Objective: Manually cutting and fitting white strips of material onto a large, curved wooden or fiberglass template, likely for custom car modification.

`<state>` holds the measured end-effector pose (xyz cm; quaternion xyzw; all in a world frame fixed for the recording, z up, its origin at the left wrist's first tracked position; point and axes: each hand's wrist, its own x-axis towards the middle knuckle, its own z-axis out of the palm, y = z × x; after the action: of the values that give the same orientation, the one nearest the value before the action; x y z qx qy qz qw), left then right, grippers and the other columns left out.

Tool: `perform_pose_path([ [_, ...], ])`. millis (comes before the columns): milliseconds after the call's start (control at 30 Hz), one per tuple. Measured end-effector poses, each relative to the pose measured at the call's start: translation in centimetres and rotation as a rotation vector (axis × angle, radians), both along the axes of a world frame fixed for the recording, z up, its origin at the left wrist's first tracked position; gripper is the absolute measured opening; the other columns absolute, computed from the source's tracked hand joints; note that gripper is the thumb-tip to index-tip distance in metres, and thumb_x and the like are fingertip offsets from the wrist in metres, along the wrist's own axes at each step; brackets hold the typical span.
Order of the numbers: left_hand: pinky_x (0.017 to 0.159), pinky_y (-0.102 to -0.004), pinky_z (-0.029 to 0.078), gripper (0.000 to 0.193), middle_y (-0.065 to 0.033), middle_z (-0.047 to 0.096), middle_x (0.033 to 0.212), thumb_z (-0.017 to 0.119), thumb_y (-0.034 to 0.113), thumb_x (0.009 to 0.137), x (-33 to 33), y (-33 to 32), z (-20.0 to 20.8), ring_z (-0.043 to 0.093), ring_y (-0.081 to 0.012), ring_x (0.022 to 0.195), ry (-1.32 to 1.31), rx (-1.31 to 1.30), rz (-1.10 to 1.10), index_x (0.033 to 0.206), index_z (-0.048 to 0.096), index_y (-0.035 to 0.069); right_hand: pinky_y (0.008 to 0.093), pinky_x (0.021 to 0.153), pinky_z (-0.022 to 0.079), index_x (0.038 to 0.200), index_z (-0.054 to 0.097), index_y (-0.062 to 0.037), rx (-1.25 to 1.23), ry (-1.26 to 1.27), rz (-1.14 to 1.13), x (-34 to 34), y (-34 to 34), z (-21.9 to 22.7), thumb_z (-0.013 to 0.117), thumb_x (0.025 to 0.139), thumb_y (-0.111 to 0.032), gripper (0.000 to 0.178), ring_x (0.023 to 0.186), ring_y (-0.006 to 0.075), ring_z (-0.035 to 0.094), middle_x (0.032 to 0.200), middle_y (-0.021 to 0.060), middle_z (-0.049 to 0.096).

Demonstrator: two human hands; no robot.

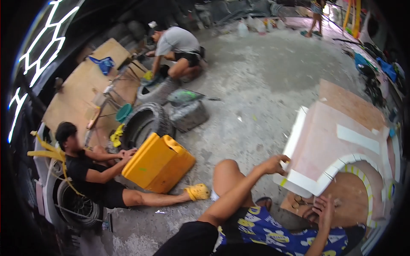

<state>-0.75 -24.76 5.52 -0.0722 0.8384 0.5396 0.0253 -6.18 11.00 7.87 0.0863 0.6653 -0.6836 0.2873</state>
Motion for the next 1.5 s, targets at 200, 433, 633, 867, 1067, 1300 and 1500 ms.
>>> perform_pose_path([
  [200, 0.095, -0.0418, 0.049, 0.087, -0.0177, 0.049, 0.138, 0.085, 0.017, 0.067, 4.2, -0.1, 0.3, 0.053, -0.0340, 0.119, 0.018, 0.122, 0.195, 0.142, 0.042, 0.011, 0.0204, 0.063, 0.050, 0.099, 0.065, 0.0026, 0.150, 0.354, 0.251, 1.4, -4.9, 8.7, 0.063, 0.094, -0.019, 0.022, 0.072, 0.0081, 0.062, 0.085, 0.0061, 0.068],
  [433, 0.095, -0.0413, 0.049, 0.067, -0.0161, 0.052, 0.134, 0.072, 0.012, 0.082, 2.9, 3.6, -1.8, 0.052, -0.0318, 0.122, 0.117, 0.461, 0.278, 0.141, 0.041, 0.005, 0.0450, 0.105, 0.040, 0.125, 0.056, 0.0027, 0.304, 1.134, 0.801, -0.9, -11.8, 8.6, 0.069, 0.087, -0.026, 0.050, 0.129, 0.0346, 0.044, 0.135, 0.0211, 0.049],
  [633, 0.091, -0.0355, 0.051, 0.057, -0.0214, 0.059, 0.124, 0.065, 0.007, 0.086, 3.2, 4.4, 0.0, 0.059, -0.0277, 0.113, 0.101, 0.522, 0.316, 0.139, 0.044, 0.002, 0.0588, 0.113, 0.018, 0.140, 0.038, 0.0031, 0.612, 1.230, 0.971, 0.4, -13.6, 6.0, 0.071, 0.080, -0.040, 0.081, 0.140, 0.0456, 0.020, 0.150, 0.0210, 0.029],
  [867, 0.085, -0.0311, 0.051, 0.052, -0.0241, 0.062, 0.119, 0.060, 0.009, 0.091, 3.2, 4.2, 0.1, 0.064, -0.0222, 0.102, 0.097, 0.369, 0.317, 0.140, 0.044, 0.002, 0.0594, 0.113, 0.015, 0.142, 0.040, -0.0047, 0.635, 1.277, 0.956, 0.7, -13.8, 4.9, 0.068, 0.084, -0.031, 0.070, 0.141, 0.0470, 0.019, 0.152, 0.0185, 0.029],
  [1067, 0.082, -0.0307, 0.051, 0.050, -0.0220, 0.064, 0.117, 0.059, 0.010, 0.092, 3.4, 4.6, 0.3, 0.064, -0.0174, 0.096, 0.168, 0.275, 0.305, 0.139, 0.045, 0.001, 0.0598, 0.113, 0.014, 0.142, 0.041, -0.0059, 0.613, 1.251, 0.943, 1.0, -13.7, 4.9, 0.066, 0.086, -0.024, 0.065, 0.141, 0.0466, 0.019, 0.152, 0.0180, 0.030],
  [1300, 0.084, -0.0299, 0.050, 0.051, -0.0194, 0.064, 0.117, 0.060, 0.008, 0.092, 3.0, 4.0, -0.4, 0.061, -0.0140, 0.097, 0.154, 0.367, 0.276, 0.140, 0.044, 0.002, 0.0617, 0.112, 0.015, 0.141, 0.043, -0.0056, 0.606, 1.256, 0.897, 1.0, -13.8, 4.9, 0.066, 0.083, -0.016, 0.064, 0.140, 0.0461, 0.021, 0.151, 0.0171, 0.032],
  [1500, 0.086, -0.0342, 0.054, 0.051, -0.0167, 0.062, 0.122, 0.057, 0.009, 0.089, 5.2, 1.4, -2.7, 0.063, -0.0212, 0.104, 0.151, 0.304, 0.252, 0.137, 0.046, 0.000, 0.0577, 0.115, 0.014, 0.141, 0.045, -0.0103, 0.522, 1.262, 0.918, 1.7, -15.8, 3.5, 0.068, 0.076, -0.009, 0.069, 0.141, 0.0424, 0.024, 0.151, 0.0151, 0.034],
])
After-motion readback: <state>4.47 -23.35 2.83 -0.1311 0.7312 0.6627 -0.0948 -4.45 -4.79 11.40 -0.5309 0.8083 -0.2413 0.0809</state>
